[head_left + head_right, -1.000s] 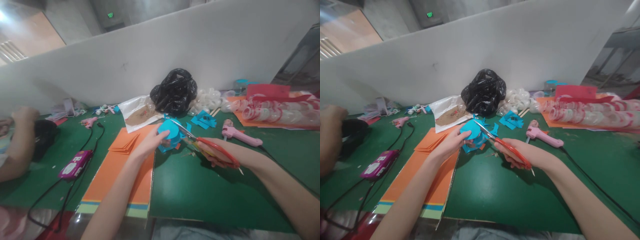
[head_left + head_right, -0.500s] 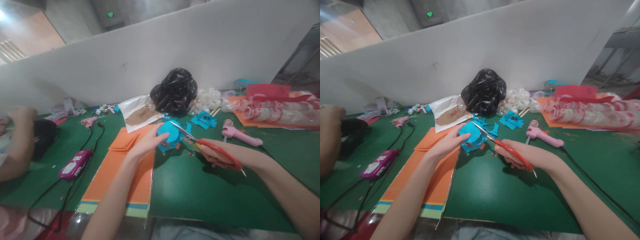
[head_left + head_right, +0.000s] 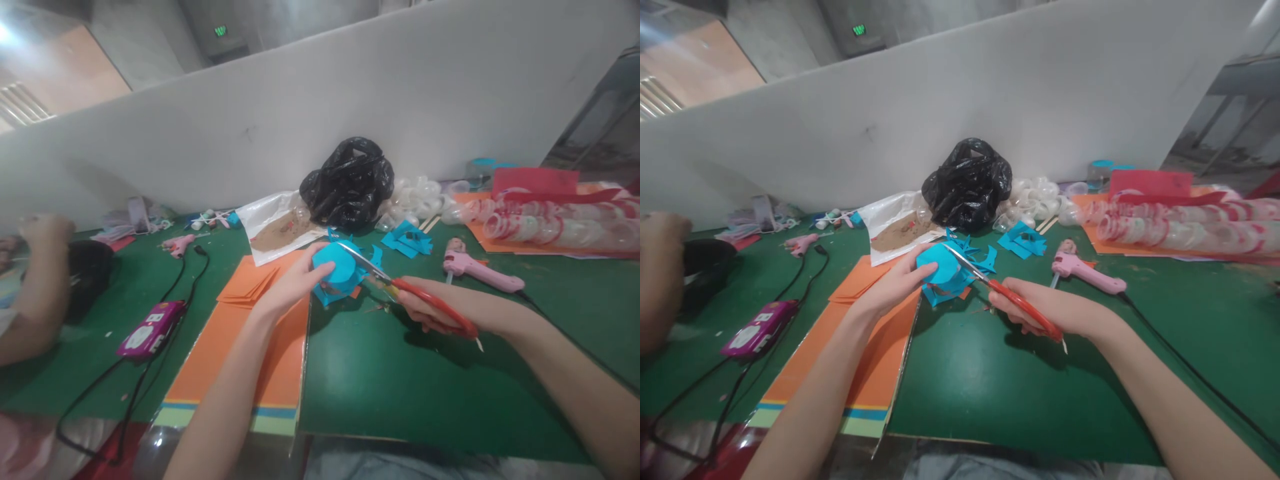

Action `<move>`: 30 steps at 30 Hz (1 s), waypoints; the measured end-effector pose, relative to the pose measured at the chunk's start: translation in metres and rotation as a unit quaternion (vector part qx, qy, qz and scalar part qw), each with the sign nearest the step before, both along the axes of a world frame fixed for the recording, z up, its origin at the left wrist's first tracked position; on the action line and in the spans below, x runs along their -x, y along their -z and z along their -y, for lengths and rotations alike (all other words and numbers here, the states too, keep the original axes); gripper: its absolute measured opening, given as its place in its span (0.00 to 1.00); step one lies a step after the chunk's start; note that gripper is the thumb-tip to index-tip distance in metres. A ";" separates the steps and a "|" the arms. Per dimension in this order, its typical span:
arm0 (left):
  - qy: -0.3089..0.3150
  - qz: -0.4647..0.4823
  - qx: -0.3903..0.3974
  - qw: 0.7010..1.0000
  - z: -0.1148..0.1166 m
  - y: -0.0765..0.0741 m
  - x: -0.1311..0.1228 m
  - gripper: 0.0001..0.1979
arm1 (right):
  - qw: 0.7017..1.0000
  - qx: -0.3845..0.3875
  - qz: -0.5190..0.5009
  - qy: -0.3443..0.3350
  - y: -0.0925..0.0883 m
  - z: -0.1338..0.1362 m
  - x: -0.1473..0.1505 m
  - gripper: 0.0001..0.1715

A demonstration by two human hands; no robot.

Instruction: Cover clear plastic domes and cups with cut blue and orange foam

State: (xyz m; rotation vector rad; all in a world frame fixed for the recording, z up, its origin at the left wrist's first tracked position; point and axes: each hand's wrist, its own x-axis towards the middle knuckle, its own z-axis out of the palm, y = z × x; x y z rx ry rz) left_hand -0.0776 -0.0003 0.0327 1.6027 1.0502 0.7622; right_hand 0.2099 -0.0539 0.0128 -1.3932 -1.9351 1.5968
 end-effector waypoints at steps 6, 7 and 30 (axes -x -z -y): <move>0.019 -0.058 -0.012 0.998 0.007 -0.009 -0.002 0.28 | 1.000 0.000 0.005 -0.029 -0.009 0.004 -0.002 0.35; 0.017 -0.064 -0.015 0.998 0.007 -0.010 -0.002 0.28 | 1.000 0.001 0.001 -0.025 -0.009 0.004 -0.002 0.34; 0.008 -0.091 -0.020 0.996 0.005 -0.008 0.001 0.25 | 0.999 0.027 -0.039 -0.018 -0.017 0.008 -0.004 0.29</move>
